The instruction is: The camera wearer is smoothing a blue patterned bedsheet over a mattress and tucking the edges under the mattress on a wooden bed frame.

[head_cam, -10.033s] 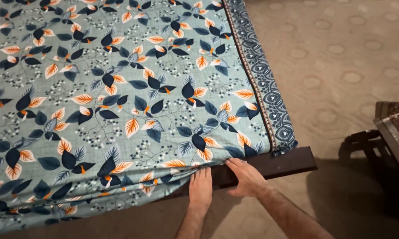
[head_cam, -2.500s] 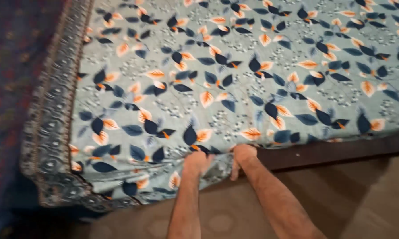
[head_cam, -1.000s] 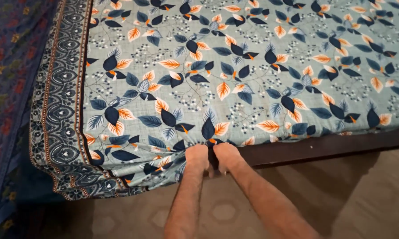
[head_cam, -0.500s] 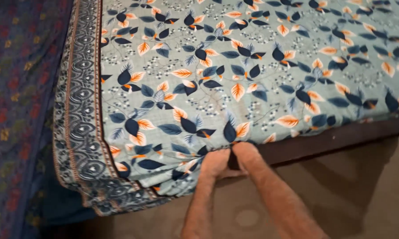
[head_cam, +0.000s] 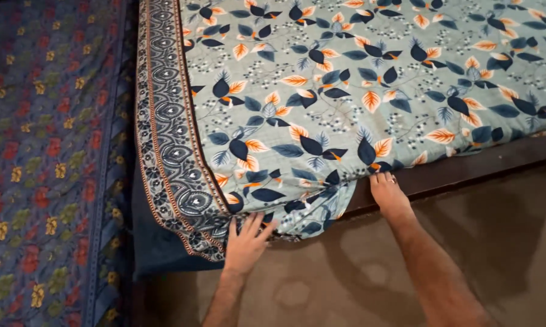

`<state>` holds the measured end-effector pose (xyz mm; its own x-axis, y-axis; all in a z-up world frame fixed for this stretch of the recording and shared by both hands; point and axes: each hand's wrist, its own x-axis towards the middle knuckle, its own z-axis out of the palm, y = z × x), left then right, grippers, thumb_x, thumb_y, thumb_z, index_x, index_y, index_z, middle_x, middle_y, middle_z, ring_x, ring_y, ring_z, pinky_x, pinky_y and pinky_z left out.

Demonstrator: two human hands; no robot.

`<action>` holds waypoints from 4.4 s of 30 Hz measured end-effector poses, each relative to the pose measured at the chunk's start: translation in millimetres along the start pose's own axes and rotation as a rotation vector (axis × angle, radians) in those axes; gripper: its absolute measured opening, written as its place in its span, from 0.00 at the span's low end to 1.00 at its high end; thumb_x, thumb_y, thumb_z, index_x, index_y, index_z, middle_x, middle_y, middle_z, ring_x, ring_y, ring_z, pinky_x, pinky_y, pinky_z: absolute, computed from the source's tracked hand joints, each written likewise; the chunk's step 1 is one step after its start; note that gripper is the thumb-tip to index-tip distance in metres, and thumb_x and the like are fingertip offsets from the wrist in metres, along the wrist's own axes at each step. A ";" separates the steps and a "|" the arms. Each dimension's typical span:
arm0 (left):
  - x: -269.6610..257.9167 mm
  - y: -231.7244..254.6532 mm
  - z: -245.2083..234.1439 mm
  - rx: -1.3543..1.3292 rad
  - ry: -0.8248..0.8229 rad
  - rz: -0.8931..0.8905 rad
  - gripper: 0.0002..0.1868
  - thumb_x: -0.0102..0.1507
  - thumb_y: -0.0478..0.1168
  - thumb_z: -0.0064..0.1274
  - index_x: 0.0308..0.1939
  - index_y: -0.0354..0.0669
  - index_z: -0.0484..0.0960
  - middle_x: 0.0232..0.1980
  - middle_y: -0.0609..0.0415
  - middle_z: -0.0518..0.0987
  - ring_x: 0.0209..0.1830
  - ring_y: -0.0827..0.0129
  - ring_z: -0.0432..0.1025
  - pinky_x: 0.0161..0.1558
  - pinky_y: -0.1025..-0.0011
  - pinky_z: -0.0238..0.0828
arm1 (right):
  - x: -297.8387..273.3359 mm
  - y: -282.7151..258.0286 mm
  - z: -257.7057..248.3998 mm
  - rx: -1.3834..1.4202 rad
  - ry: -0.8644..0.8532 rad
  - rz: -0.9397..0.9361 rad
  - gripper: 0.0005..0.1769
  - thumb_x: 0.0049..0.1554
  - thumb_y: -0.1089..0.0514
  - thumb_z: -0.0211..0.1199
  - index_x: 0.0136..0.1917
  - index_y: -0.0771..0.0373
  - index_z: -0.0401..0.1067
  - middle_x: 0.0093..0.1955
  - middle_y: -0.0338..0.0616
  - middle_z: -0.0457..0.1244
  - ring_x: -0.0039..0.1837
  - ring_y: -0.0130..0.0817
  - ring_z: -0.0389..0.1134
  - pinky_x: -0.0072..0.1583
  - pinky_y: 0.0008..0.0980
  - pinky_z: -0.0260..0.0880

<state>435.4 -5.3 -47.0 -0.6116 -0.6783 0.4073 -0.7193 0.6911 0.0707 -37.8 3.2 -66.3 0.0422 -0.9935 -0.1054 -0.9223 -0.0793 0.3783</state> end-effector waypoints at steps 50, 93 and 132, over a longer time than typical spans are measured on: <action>-37.5 -252.9 125.6 -0.587 -0.925 -0.305 0.30 0.65 0.53 0.33 0.65 0.42 0.73 0.70 0.40 0.66 0.70 0.48 0.58 0.68 0.54 0.53 | 145.2 -324.9 -228.0 0.516 -0.880 -0.117 0.67 0.27 0.19 0.68 0.73 0.54 0.65 0.78 0.46 0.55 0.78 0.44 0.54 0.75 0.42 0.54; -80.6 -236.4 -39.3 -0.739 0.208 -0.802 0.21 0.48 0.50 0.70 0.35 0.39 0.84 0.34 0.49 0.86 0.33 0.58 0.81 0.39 0.64 0.76 | 61.9 -453.7 -273.4 0.587 0.428 -0.615 0.39 0.42 0.44 0.69 0.59 0.76 0.72 0.61 0.61 0.66 0.64 0.56 0.66 0.67 0.52 0.61; -84.7 -326.0 156.4 -0.659 -0.204 -0.896 0.27 0.61 0.37 0.47 0.66 0.41 0.76 0.55 0.31 0.80 0.60 0.37 0.73 0.61 0.52 0.70 | 178.7 -549.8 -294.5 0.504 -0.695 0.366 0.28 0.55 0.37 0.60 0.59 0.57 0.78 0.64 0.49 0.68 0.67 0.45 0.69 0.64 0.43 0.71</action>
<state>670.2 -212.2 -246.9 -0.0489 -0.9818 -0.1833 -0.6487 -0.1083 0.7533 590.0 -154.7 -22.3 -0.3736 -0.6649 -0.6468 -0.8972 0.4360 0.0702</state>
